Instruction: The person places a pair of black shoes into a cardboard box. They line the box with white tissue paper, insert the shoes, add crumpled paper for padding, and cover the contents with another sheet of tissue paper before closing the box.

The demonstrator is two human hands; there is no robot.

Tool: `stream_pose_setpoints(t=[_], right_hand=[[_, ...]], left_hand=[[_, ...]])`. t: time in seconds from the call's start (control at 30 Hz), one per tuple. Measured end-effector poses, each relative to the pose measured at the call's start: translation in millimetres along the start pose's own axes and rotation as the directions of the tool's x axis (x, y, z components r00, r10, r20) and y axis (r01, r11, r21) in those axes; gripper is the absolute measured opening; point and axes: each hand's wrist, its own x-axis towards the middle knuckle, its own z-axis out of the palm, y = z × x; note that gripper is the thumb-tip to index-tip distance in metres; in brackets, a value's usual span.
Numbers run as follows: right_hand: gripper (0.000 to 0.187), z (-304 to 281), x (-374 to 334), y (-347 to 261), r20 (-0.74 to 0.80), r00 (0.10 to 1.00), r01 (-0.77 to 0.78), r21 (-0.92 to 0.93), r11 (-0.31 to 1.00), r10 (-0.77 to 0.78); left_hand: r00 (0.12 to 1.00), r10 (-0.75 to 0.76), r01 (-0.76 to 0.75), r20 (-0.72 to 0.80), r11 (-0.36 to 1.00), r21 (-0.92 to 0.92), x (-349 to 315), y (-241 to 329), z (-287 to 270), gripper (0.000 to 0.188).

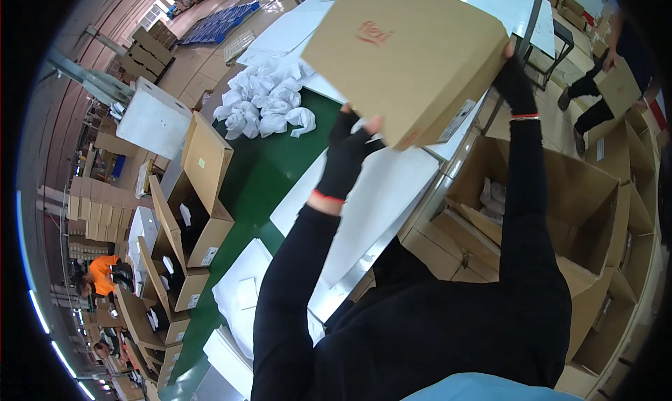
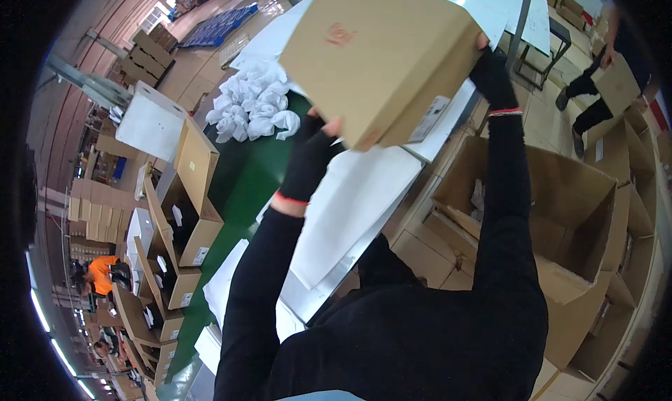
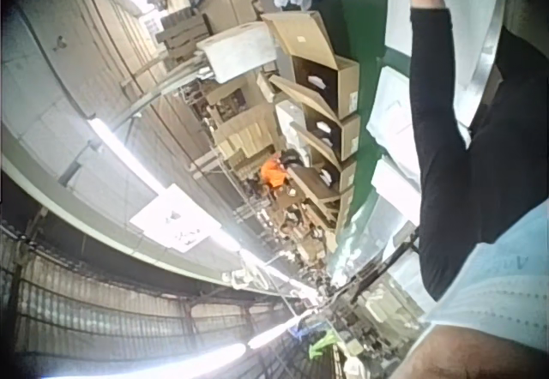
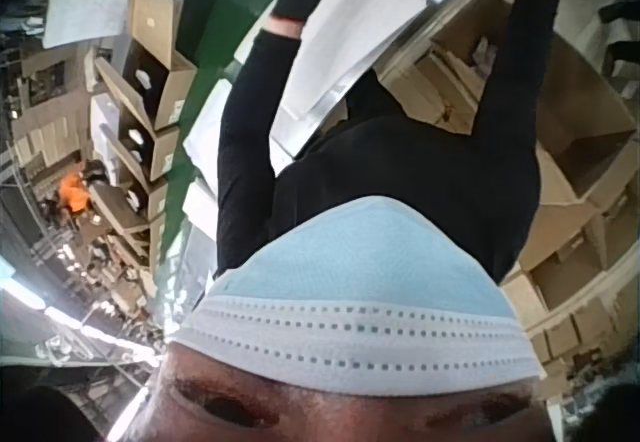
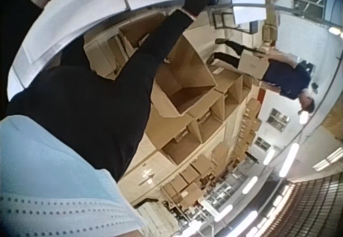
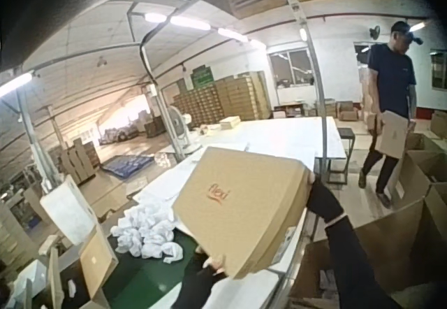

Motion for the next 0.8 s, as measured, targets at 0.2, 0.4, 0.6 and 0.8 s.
stream_pose_setpoints(t=[0.2,0.4,0.6,0.8], right_hand=[[0.052,-30,30,-29,0.183,0.983,0.109,-0.549,0.828,-0.009],[0.083,84,22,-22,0.208,0.965,0.249,-0.921,-0.301,0.161],[0.075,144,87,79,0.399,0.915,0.399,-0.863,-0.31,0.068],[0.045,146,111,140,0.475,0.87,0.384,-0.823,-0.419,-0.135]], left_hand=[[0.969,-0.246,0.24,-0.003,0.945,0.22,14,-77,18,0.083],[0.978,-0.206,0.158,0.036,0.84,0.519,-53,-125,-19,0.069],[0.958,-0.222,0.287,-0.182,0.766,0.575,-145,-99,-83,0.06],[0.878,0.012,0.292,-0.478,0.778,0.556,-254,-97,-182,0.056]])
